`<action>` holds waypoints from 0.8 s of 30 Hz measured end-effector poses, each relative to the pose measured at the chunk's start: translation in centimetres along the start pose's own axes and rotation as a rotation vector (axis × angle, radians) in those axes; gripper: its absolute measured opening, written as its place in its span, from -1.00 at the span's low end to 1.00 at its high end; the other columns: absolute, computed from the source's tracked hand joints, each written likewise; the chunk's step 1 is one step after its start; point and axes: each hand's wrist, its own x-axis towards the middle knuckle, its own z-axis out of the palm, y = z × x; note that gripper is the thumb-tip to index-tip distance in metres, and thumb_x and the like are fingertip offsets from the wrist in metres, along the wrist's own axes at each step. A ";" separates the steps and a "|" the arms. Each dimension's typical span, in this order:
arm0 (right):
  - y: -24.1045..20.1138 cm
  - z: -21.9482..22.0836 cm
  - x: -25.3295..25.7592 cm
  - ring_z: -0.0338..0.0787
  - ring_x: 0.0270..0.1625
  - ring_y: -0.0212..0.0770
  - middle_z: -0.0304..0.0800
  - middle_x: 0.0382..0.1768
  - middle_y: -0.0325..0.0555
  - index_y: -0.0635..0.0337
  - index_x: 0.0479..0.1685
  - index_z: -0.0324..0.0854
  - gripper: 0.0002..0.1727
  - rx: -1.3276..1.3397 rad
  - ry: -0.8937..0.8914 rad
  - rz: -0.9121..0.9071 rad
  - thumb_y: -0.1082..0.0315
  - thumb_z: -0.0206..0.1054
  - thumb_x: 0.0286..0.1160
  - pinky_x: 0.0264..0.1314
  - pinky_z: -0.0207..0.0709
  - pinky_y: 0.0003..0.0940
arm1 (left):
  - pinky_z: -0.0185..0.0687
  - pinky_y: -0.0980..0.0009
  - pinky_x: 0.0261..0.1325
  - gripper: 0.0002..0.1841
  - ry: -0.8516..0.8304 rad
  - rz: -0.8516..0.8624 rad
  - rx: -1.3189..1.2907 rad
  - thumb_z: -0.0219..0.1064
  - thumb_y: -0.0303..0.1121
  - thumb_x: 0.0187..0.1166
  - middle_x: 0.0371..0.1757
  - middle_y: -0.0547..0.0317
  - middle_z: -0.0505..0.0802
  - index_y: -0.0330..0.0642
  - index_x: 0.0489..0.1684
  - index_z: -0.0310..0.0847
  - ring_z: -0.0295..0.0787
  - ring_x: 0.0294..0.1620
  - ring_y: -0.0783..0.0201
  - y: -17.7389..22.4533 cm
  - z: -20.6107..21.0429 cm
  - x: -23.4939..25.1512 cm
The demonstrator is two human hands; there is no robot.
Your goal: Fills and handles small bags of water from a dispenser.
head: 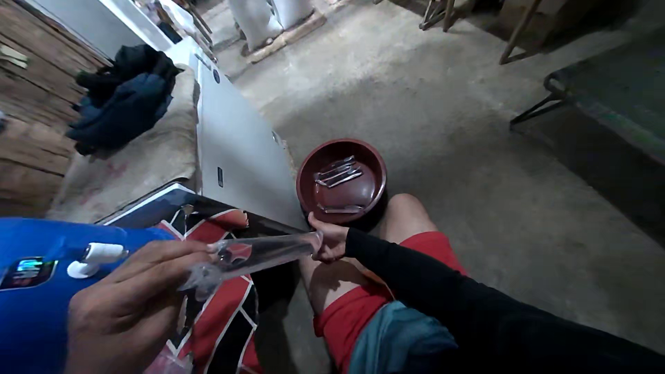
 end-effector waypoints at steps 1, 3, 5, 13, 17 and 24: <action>0.1 -0.3 -0.7 0.52 -0.59 -0.31 0.62 -0.43 -0.16 -0.10 0.21 0.57 -0.05 0.005 -0.037 -0.020 -0.69 -0.35 0.46 -0.61 0.42 -0.41 | 0.75 0.21 0.30 -0.81 0.002 -0.046 0.025 0.29 -0.40 0.61 0.05 0.17 0.91 0.01 -0.08 0.87 0.83 0.14 0.20 -0.3 0.0 -0.9; 0.1 -1.5 -2.0 0.39 -0.73 -0.46 0.55 -0.58 -0.29 -0.01 -0.07 0.58 -0.27 -0.024 -0.079 -0.100 -0.46 -0.19 0.70 -0.74 0.29 -0.58 | 0.78 0.31 0.15 -0.82 0.021 -0.164 0.189 0.30 -0.37 0.58 -0.03 0.12 0.89 -0.14 -0.12 0.86 0.83 0.02 0.28 -0.6 0.4 -2.5; 0.2 -2.5 -3.4 0.60 -0.56 -0.45 0.73 -0.36 -0.25 0.05 0.17 0.60 -0.48 -0.128 0.014 -0.273 -0.20 -0.01 0.82 -0.52 0.52 -0.56 | 0.77 0.30 0.00 -0.76 0.029 -0.289 0.467 0.27 -0.27 0.59 -0.10 0.09 0.88 -0.17 -0.13 0.86 0.82 -0.10 0.29 -0.7 1.8 -3.6; 4.9 -1.5 -1.0 0.67 0.39 -0.11 0.52 0.49 0.10 0.08 0.53 0.45 -0.18 -0.713 0.270 -0.747 0.25 0.70 0.14 0.42 0.66 -0.18 | 0.66 0.18 -0.25 -0.70 0.279 -0.847 0.345 0.19 -0.20 0.75 -0.32 0.12 0.83 -0.21 -0.08 0.78 0.70 -0.40 0.31 -0.1 7.6 -2.3; 7.8 0.2 1.5 0.53 0.53 0.02 0.45 0.52 0.12 -0.14 0.62 0.47 0.01 -0.988 0.381 -0.644 0.24 0.80 -0.11 0.55 0.55 -0.08 | 0.51 0.38 -0.57 -0.71 0.445 -1.014 -0.039 0.12 -0.25 0.82 -0.46 0.22 0.69 -0.23 -0.03 0.72 0.49 -0.64 0.39 -0.7 11.6 -1.7; 9.4 0.5 0.9 0.40 0.70 0.16 0.43 0.63 0.20 0.17 0.70 0.34 0.02 -1.241 0.343 -0.429 -0.33 0.47 0.33 0.76 0.28 0.16 | 0.64 0.08 -0.25 -0.62 0.473 -0.898 0.036 0.03 -0.13 0.86 -0.36 0.08 0.77 -0.19 -0.12 0.69 0.69 -0.38 0.19 -4.2 17.3 -1.2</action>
